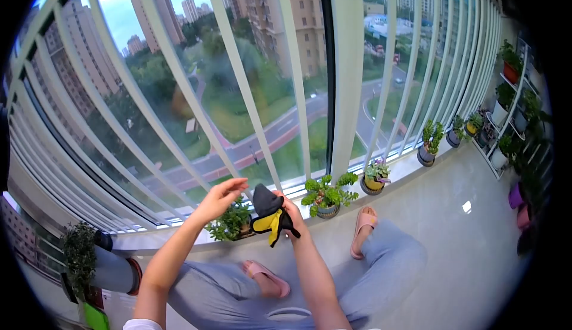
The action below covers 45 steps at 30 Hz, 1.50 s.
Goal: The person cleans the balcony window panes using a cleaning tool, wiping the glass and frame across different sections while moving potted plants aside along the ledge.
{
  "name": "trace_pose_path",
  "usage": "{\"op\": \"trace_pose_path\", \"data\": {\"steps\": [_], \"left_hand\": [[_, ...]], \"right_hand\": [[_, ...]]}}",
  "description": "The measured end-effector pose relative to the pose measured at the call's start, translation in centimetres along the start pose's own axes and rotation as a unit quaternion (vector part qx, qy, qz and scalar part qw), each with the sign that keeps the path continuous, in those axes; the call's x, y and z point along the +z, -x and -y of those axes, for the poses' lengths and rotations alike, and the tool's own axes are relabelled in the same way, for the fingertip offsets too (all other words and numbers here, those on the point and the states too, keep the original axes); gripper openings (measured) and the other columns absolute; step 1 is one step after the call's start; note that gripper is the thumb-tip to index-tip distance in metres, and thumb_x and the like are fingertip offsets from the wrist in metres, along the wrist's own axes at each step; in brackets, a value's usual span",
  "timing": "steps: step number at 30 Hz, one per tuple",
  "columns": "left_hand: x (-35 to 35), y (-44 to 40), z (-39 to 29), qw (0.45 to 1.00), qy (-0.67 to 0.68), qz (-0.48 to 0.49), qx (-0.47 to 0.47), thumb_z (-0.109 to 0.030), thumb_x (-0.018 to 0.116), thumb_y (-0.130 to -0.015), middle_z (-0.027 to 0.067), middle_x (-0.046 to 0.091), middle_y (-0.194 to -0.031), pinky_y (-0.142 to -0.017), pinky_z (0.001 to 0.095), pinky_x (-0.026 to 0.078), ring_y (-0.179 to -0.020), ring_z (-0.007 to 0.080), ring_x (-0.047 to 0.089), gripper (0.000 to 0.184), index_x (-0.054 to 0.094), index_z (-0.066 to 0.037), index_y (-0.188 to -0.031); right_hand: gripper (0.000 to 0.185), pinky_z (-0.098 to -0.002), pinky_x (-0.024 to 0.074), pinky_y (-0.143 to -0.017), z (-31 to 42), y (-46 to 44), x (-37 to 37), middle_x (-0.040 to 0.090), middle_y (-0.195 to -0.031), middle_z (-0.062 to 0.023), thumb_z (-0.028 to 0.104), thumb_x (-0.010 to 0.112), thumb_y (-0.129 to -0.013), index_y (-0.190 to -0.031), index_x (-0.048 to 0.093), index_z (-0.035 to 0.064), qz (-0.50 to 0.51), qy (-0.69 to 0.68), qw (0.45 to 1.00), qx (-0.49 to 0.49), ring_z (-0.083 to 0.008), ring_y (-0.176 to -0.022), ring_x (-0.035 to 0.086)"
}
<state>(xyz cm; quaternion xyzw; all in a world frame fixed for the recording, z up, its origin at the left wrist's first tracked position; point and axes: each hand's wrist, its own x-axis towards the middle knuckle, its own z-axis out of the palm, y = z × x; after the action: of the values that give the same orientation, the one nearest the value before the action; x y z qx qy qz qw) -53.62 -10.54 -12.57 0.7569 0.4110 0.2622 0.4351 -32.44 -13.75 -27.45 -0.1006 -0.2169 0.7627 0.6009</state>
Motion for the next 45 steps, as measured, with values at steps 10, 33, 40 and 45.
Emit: {"op": "trace_pose_path", "data": {"steps": [10,33,40,45], "left_hand": [[0.5,9.6,-12.8,0.977,0.158,-0.07,0.128,-0.01,0.069,-0.093,0.0007,0.062,-0.109,-0.089,0.0271,0.048,-0.102,0.0099,0.058,0.034,0.058,-0.004,-0.124],[-12.4,2.7,-13.4,0.826,-0.111,-0.483,0.268,-0.013,0.063,-0.092,0.0144,0.06,-0.124,-0.102,0.0401,0.043,-0.118,0.0302,0.056,0.046,0.053,-0.002,-0.136],[-14.4,2.1,-9.7,0.783,-0.267,-0.539,0.16,-0.022,0.068,-0.089,0.0129,0.06,-0.098,-0.074,0.045,0.052,-0.09,0.0334,0.065,0.065,0.043,-0.013,-0.148],[-15.0,0.3,-7.7,0.786,-0.344,-0.494,0.143,-0.029,0.069,-0.09,0.0107,0.063,-0.079,-0.053,0.044,0.051,-0.065,0.0333,0.066,0.079,0.029,-0.014,-0.157]], "right_hand": [[0.026,-0.0308,0.0512,-0.095,4.5,3.2,16.9,0.065,-0.116,-0.0088,0.01,0.055,-0.098,-0.122,0.056,0.0017,0.113,0.259,0.951,-0.126,-0.016,-0.107,0.062],[0.06,-0.045,0.0386,-0.106,16.0,-9.9,36.7,0.049,-0.141,-0.0204,0.0,0.058,-0.088,-0.146,0.045,0.0068,-0.004,0.63,0.417,-0.655,-0.0409,-0.124,0.049],[0.056,-0.0461,0.0291,-0.107,24.3,-19.6,50.0,0.046,-0.147,-0.0096,0.007,0.063,-0.089,-0.142,0.055,0.0223,-0.064,0.639,0.136,-0.754,-0.0289,-0.128,0.043],[0.051,-0.0453,0.0238,-0.11,24.4,-24.6,53.0,0.048,-0.148,-0.0084,0.015,0.061,-0.088,-0.139,0.058,0.0176,-0.099,0.672,0.107,-0.726,-0.0243,-0.133,0.041]]}}
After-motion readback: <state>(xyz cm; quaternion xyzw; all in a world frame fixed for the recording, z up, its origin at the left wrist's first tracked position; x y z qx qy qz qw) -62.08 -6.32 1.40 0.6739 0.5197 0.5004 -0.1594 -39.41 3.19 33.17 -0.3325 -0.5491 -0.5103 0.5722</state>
